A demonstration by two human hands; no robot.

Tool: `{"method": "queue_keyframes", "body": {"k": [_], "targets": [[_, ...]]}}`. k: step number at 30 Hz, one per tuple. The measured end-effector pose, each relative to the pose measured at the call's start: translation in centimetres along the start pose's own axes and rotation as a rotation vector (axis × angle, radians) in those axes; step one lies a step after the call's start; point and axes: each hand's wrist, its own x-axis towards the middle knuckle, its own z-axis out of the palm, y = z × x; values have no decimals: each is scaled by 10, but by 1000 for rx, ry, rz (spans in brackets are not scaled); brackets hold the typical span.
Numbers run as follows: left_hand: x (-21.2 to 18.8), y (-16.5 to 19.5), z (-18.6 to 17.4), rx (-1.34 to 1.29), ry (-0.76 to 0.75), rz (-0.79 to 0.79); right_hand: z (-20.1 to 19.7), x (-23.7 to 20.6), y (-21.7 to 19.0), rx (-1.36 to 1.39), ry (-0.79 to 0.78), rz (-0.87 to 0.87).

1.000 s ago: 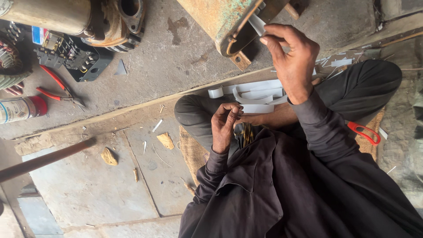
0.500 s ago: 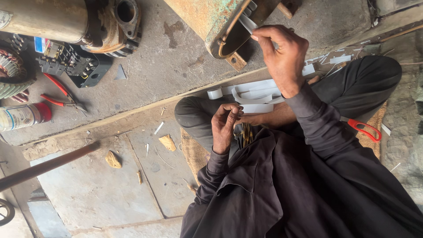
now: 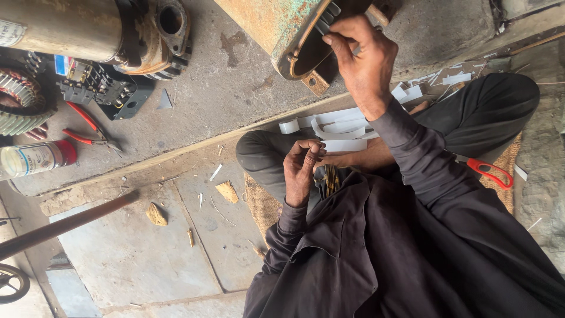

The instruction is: The person sits on the floor and uses scissors to cut strips of white insulating tape. They then insert the strips into the slots of a disassembled motor stator, pressing them in by hand. The person repeats this process for multiple slots.

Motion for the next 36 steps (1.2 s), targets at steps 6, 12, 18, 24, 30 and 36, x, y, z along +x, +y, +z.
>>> {"method": "queue_keyframes", "body": {"k": [6,12,18,24,30,36], "targets": [[0,-1,-2,-10,5,-1,3,-7,11,150,29,93],[1,-1,-3,-16,3,-2,3,-2,17,128,-3,114],[4,1,-3,2,-2,7,0,-1,14,-138,29,-166],[5,1,-3,22,1,4,4,-4,19,-155,52,-196],[6,1,-2,17,-8,-2,10,-5,24,-141,78,-185],[6,2,-1,20,-5,-6,10,-4,21,-159,90,-193]]}}
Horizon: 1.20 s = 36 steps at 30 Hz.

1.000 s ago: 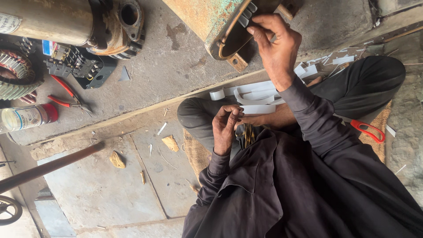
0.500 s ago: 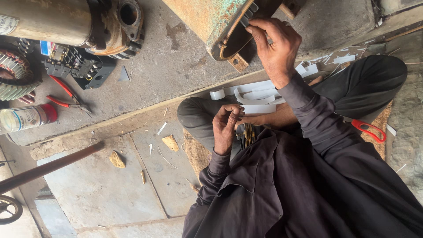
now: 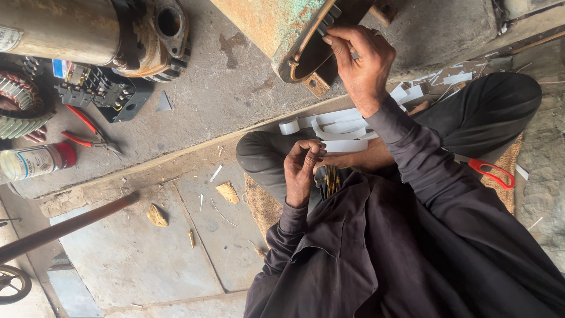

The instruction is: The person sits on the floor and uses scissors to cut strips of white insulating tape. They then insert the strips into the slots of a disassembled motor stator, pressing them in by hand. The person repeats this process for multiple slots.

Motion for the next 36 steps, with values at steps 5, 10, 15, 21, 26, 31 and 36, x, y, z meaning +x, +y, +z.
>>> {"method": "queue_keyframes", "body": {"k": [5,10,15,21,26,31,36], "targets": [[-3,0,-3,-18,7,11,-2,-4,-3,277,-8,182],[-3,-2,-4,-24,0,16,1,-5,4,363,-35,293],[-3,-3,-4,-36,1,14,5,-5,9,359,-30,276],[-2,-3,-5,-39,3,9,6,-5,13,417,-33,292],[-2,-3,-4,-25,2,6,6,-3,13,401,-36,292],[-2,-3,-4,-23,-6,9,5,0,12,408,-47,293],[-3,-4,-5,-26,-2,16,4,1,13,401,-66,298]]}}
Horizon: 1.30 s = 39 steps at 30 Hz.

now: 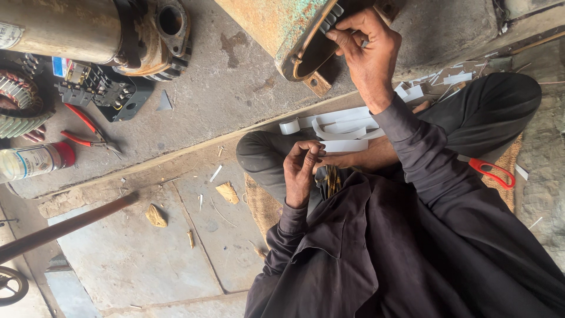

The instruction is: The person sits on the floor and uses scissors to cut strips of white insulating tape. They then insert the strips into the slots of a disassembled motor stator, pressing them in by hand. The person repeats this process for multiple slots.

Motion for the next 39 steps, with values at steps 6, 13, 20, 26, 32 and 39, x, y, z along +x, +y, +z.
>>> {"method": "queue_keyframes", "body": {"k": [6,13,20,26,32,39], "targets": [[0,-3,0,-27,2,-6,-2,1,2,-14,-25,-34],[-2,-1,0,-26,11,10,-5,2,1,68,-46,24],[-2,0,0,-28,6,-2,-3,3,2,73,-39,46],[0,0,2,-12,4,-8,-3,3,4,78,-34,64],[-1,5,4,-1,6,-2,-5,3,0,90,-55,48],[-7,12,-4,-44,37,13,-63,-43,-20,68,-70,175]]}}
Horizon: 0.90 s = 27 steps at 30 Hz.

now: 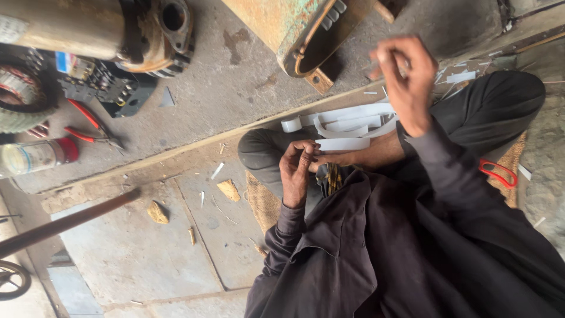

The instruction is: The person sits on the floor and uses scissors to cut strips of white insulating tape. They then insert the strips into the slots of a disassembled motor stator, pressing them in by hand. The person repeats this process for multiple slots.

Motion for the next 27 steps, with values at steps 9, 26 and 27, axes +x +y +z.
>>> {"method": "queue_keyframes", "body": {"k": [9,26,27], "targets": [[4,-5,10,12,-56,7,-72,-66,35,-697,-428,131],[-14,3,-33,54,159,12,-2,-63,59,-786,-625,386],[-12,3,-33,50,161,14,0,-62,58,-773,-631,361]]}}
